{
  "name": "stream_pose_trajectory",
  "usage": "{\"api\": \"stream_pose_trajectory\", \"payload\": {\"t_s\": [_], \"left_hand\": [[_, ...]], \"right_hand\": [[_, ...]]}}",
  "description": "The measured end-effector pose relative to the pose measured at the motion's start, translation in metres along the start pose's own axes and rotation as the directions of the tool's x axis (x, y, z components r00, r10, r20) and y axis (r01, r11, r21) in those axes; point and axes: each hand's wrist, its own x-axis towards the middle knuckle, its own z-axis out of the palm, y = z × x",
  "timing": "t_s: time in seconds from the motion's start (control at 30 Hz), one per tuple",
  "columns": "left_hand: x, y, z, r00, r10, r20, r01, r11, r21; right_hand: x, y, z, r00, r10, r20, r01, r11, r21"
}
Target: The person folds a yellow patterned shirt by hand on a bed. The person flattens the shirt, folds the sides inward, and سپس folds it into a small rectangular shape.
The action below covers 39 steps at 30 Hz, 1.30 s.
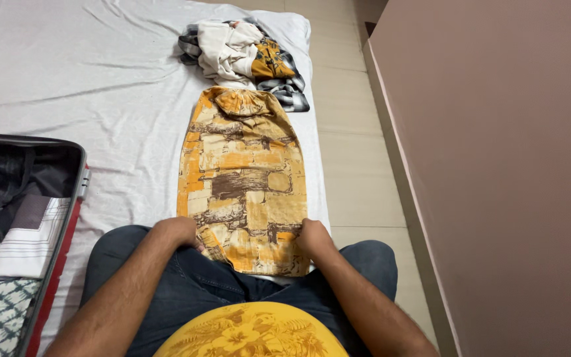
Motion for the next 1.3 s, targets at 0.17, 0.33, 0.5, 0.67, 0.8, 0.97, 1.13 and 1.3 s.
{"api": "stream_pose_trajectory", "payload": {"t_s": [0.17,0.33,0.5,0.67,0.8,0.97,1.13,1.3], "left_hand": [[0.013,0.006,0.012,0.997,-0.013,-0.077,0.016,0.999,0.048],[0.038,-0.003,0.021,0.985,0.097,-0.141,-0.096,0.995,0.012],[-0.009,-0.008,-0.004,0.984,0.079,-0.16,-0.158,0.807,-0.569],[-0.068,-0.012,-0.023,0.891,0.146,-0.43,-0.385,0.744,-0.546],[-0.094,-0.026,-0.027,0.875,0.193,-0.444,-0.448,0.672,-0.59],[-0.127,-0.031,-0.03,0.914,0.263,-0.309,-0.401,0.698,-0.594],[-0.159,-0.015,-0.033,0.93,0.324,-0.172,-0.367,0.815,-0.448],[-0.163,-0.006,-0.032,0.944,0.331,0.008,-0.315,0.906,-0.283]], "right_hand": [[-0.005,-0.001,0.003,0.99,0.112,0.09,-0.113,0.994,0.001],[0.007,0.007,0.001,0.97,0.124,0.211,-0.168,0.965,0.2],[0.006,0.01,-0.012,0.953,0.109,0.284,-0.253,0.801,0.543],[-0.006,0.029,-0.041,0.975,0.038,0.219,-0.17,0.76,0.627],[-0.034,0.032,-0.082,0.97,-0.012,0.243,-0.176,0.659,0.731],[-0.076,0.019,-0.127,0.957,-0.062,0.285,-0.159,0.707,0.689],[-0.102,0.01,-0.147,0.936,-0.032,0.349,-0.183,0.806,0.564],[-0.107,0.012,-0.135,0.881,-0.045,0.471,-0.212,0.852,0.478]]}}
